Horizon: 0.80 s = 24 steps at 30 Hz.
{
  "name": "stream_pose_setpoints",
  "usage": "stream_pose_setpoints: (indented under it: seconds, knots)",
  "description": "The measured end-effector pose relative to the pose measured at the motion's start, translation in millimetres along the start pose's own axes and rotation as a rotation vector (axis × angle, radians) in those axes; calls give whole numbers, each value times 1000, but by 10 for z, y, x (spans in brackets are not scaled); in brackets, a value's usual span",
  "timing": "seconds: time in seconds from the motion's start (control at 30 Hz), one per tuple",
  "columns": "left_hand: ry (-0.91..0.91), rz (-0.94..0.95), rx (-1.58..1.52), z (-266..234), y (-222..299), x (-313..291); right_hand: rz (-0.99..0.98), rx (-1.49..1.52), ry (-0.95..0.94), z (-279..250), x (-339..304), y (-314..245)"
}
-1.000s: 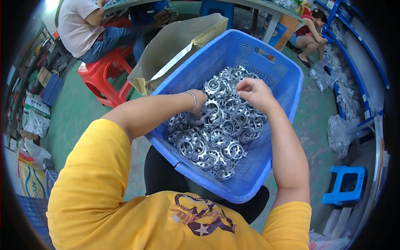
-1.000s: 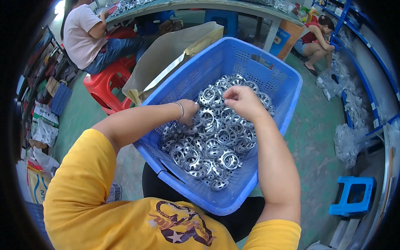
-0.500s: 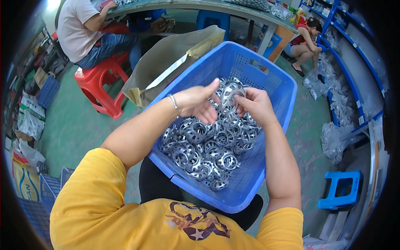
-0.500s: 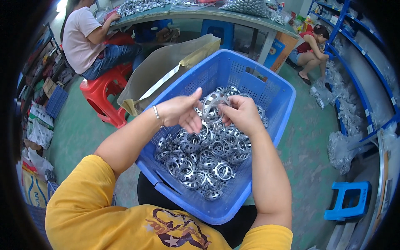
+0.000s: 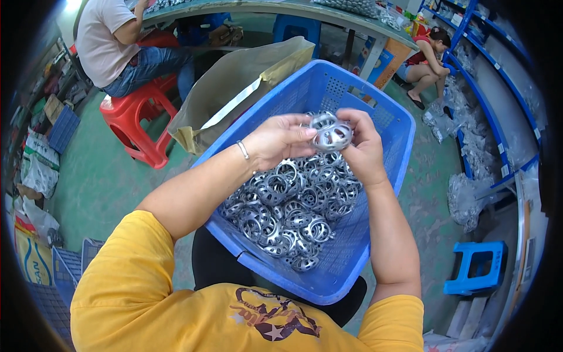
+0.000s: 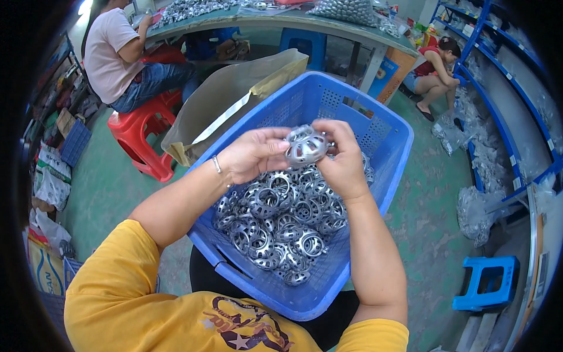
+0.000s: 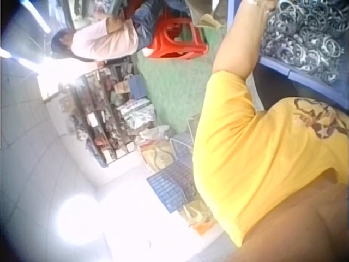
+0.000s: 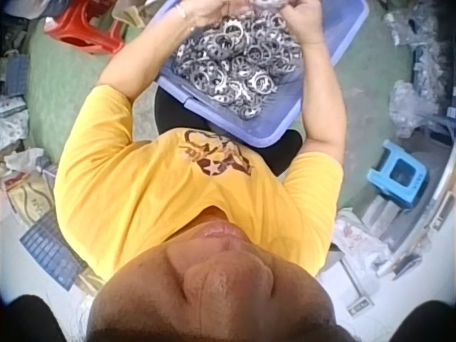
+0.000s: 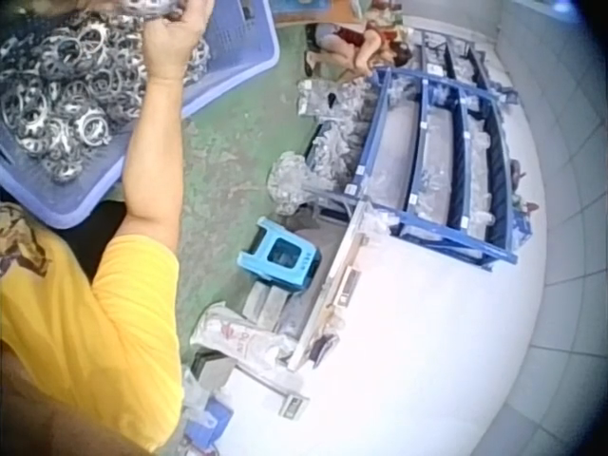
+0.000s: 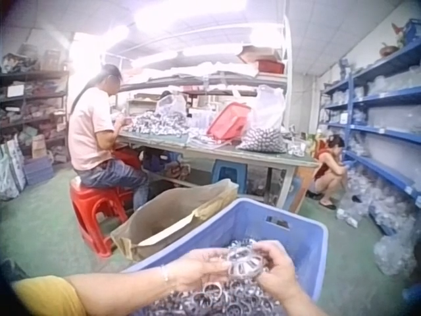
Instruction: The person sorts through a blue basket of small metal objects by hand, picking them up to look at them and then placing them into a white bag.
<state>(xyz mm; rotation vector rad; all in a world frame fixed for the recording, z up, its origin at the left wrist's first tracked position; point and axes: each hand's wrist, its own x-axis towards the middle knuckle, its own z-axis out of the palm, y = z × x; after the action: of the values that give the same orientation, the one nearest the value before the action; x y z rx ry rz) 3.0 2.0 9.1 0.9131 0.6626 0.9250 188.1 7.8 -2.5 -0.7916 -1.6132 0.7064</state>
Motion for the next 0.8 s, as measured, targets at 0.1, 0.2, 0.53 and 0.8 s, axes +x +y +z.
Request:
stream_pose_setpoints:
  seconds: [0.1, 0.2, 0.53, 0.8]
  knots:
    - [120, 193, 101, 70, 81, -57, 257, 119, -50, -28, -8, 33]
    - [117, 373, 279, 111, 93, -79, 496, 248, -165, -89, 17, -23]
    - [112, 832, 1018, 171, 24, -166, 551, 692, -238, -195, 23, -110]
    - [58, 4, -2, 151, -49, -39, 217, 538, -72, -162, 6, 4]
